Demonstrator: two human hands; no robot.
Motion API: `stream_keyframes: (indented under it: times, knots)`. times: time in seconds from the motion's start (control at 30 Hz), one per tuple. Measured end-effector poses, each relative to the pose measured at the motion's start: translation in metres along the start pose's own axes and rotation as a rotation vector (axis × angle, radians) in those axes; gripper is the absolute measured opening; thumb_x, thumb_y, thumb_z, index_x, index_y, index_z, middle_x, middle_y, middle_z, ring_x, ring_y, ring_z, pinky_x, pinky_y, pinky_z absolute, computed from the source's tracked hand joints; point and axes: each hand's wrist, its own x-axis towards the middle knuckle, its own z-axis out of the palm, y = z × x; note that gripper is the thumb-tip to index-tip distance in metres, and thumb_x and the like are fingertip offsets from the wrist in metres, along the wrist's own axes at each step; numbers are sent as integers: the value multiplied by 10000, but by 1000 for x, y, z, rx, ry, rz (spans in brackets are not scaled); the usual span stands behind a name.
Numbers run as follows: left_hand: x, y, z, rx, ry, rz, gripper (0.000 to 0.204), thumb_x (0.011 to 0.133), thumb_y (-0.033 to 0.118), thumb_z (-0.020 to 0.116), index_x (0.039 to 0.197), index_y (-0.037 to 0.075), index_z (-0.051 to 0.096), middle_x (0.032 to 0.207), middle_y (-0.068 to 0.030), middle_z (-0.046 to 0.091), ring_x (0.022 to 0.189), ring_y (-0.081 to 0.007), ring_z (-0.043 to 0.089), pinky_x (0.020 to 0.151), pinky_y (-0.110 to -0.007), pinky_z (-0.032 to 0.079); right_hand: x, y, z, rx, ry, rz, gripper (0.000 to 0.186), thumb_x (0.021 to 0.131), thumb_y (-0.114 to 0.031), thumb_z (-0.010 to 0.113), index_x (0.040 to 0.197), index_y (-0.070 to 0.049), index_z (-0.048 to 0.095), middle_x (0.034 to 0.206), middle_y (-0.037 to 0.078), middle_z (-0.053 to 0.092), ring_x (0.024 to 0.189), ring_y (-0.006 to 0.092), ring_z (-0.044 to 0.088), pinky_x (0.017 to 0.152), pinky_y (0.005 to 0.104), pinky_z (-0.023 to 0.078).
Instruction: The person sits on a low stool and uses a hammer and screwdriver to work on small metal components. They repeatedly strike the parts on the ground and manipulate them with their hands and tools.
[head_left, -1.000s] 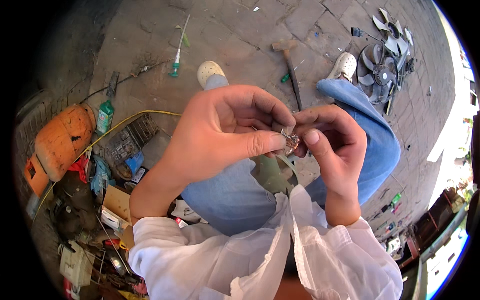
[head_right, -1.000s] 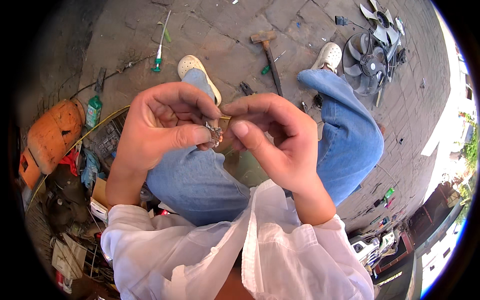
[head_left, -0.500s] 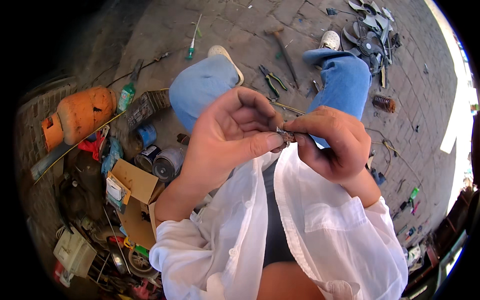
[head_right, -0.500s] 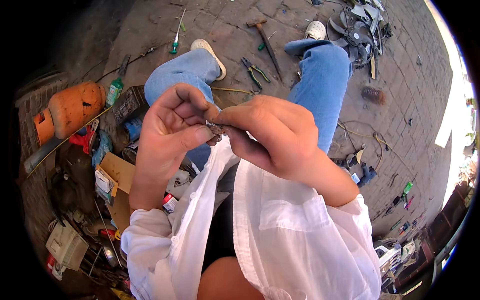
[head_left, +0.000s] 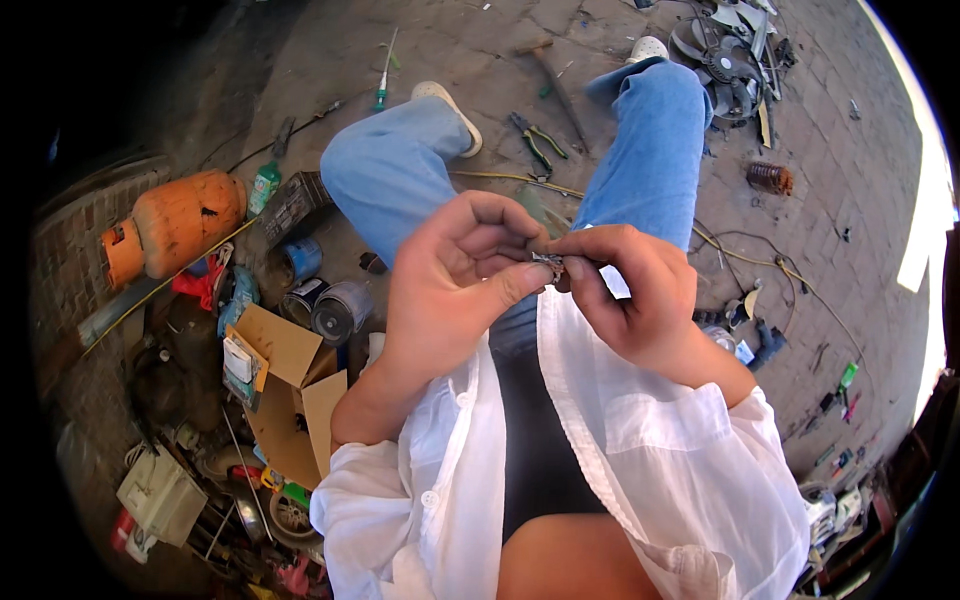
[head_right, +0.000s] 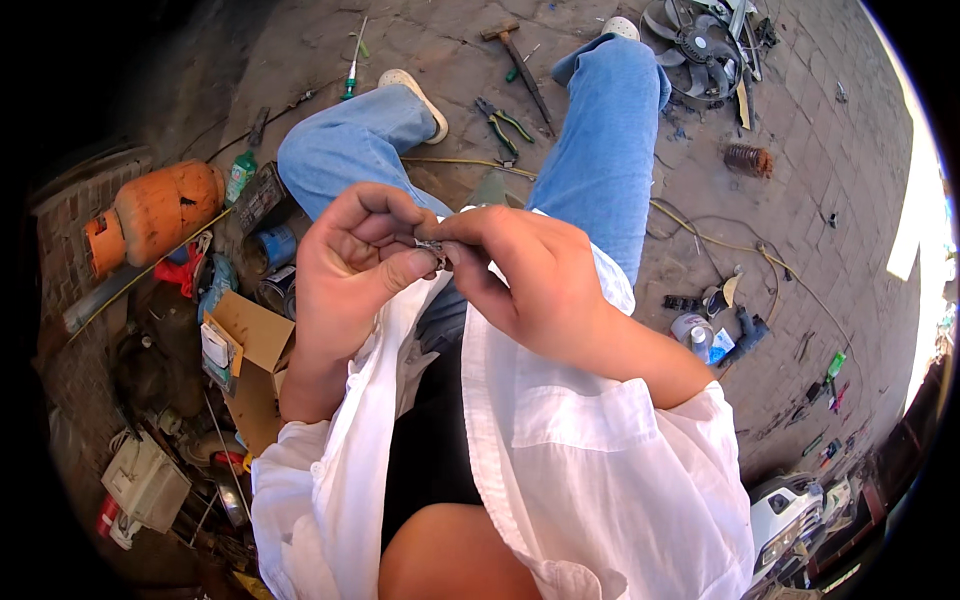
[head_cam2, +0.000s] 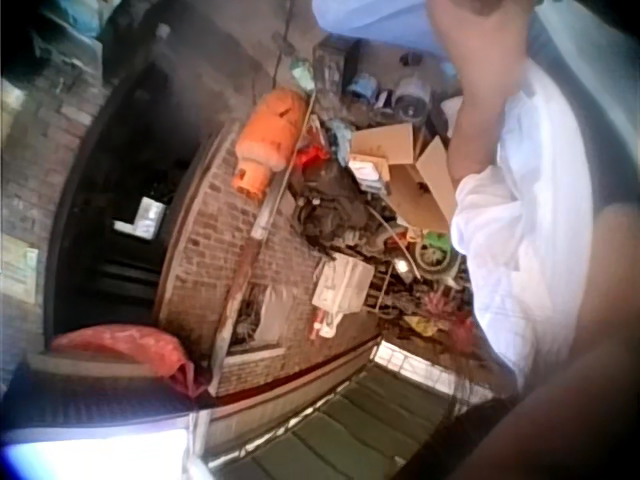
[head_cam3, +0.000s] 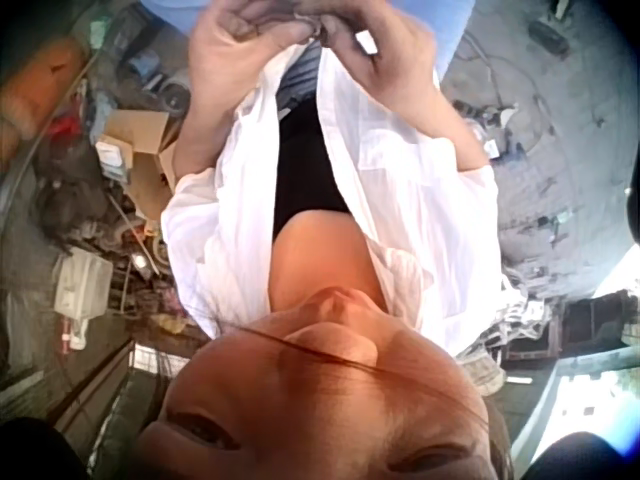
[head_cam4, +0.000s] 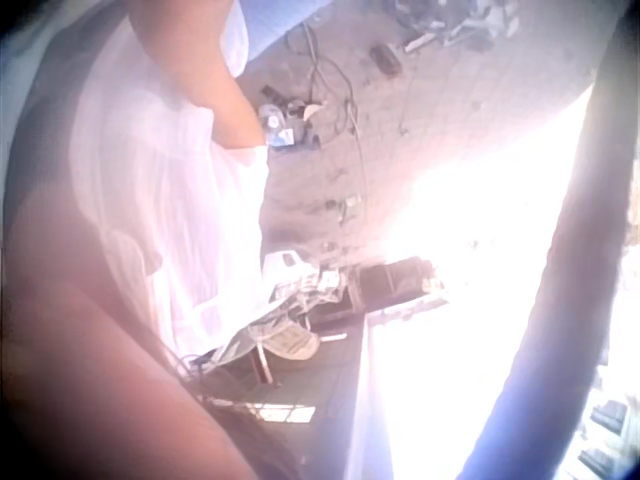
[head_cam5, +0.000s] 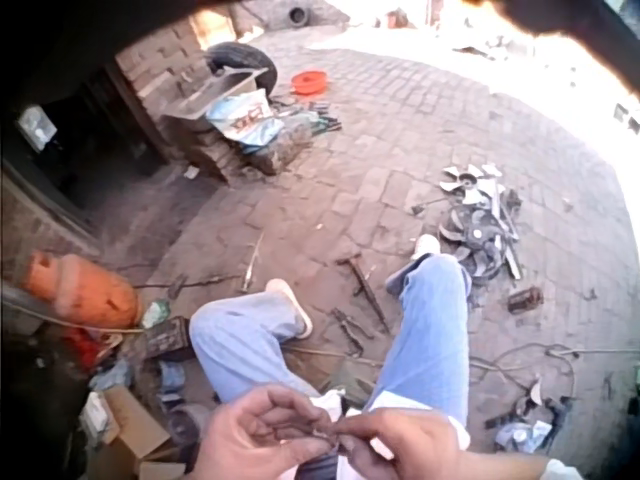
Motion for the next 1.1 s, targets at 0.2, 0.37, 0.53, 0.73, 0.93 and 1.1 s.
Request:
stream_keyframes:
  times: [0.2, 0.37, 0.53, 0.73, 0.93, 1.1]
  knots:
    - [6, -1, -2, 38, 47, -25, 311, 800, -95, 641, 1068, -32, 496, 998, -116, 608, 921, -162, 624, 820, -271, 521, 1, 5, 2, 123, -56, 180, 98, 853, 67, 558, 943, 40, 586, 735, 89, 671, 641, 139, 672, 567, 231, 523]
    - [33, -14, -11, -67, 137, -23, 297, 793, -97, 644, 1048, -19, 512, 977, -117, 633, 884, -151, 624, 780, -261, 509, 18, 30, 5, 386, -87, 413, 156, 860, 31, 568, 1015, 18, 573, 769, 85, 648, 669, 141, 651, 597, 252, 520]
    - [109, -26, -69, -30, 323, 63, 235, 831, -42, 630, 1042, -2, 534, 957, -99, 633, 868, -167, 625, 757, -266, 500, 61, 116, 39, 592, 17, 656, 190, 936, -75, 522, 1086, 31, 570, 805, 75, 652, 710, 115, 631, 658, 242, 516]
    - [233, -22, -129, -51, 425, 91, 213, 834, -41, 620, 1031, -17, 543, 959, -109, 633, 874, -187, 628, 799, -295, 501, 90, 344, 79, 391, 349, 1023, 214, 900, -121, 572, 1031, 44, 609, 870, 101, 671, 767, 134, 639, 680, 258, 507]
    - [283, -19, -177, -142, 477, 86, 216, 827, -47, 627, 1028, -6, 562, 955, -88, 626, 857, -165, 607, 798, -288, 486, 63, 528, 143, -251, 105, 1306, 288, 826, -254, 671, 887, 27, 677, 867, 166, 690, 838, 218, 661, 744, 321, 503]
    - [288, -21, -180, -213, 599, -21, 241, 821, -56, 620, 1046, -5, 548, 960, -76, 603, 840, -143, 570, 763, -283, 458, 62, 597, 202, -239, 675, 1566, 426, 725, -335, 775, 866, 33, 616, 929, 219, 657, 950, 349, 633, 814, 408, 485]
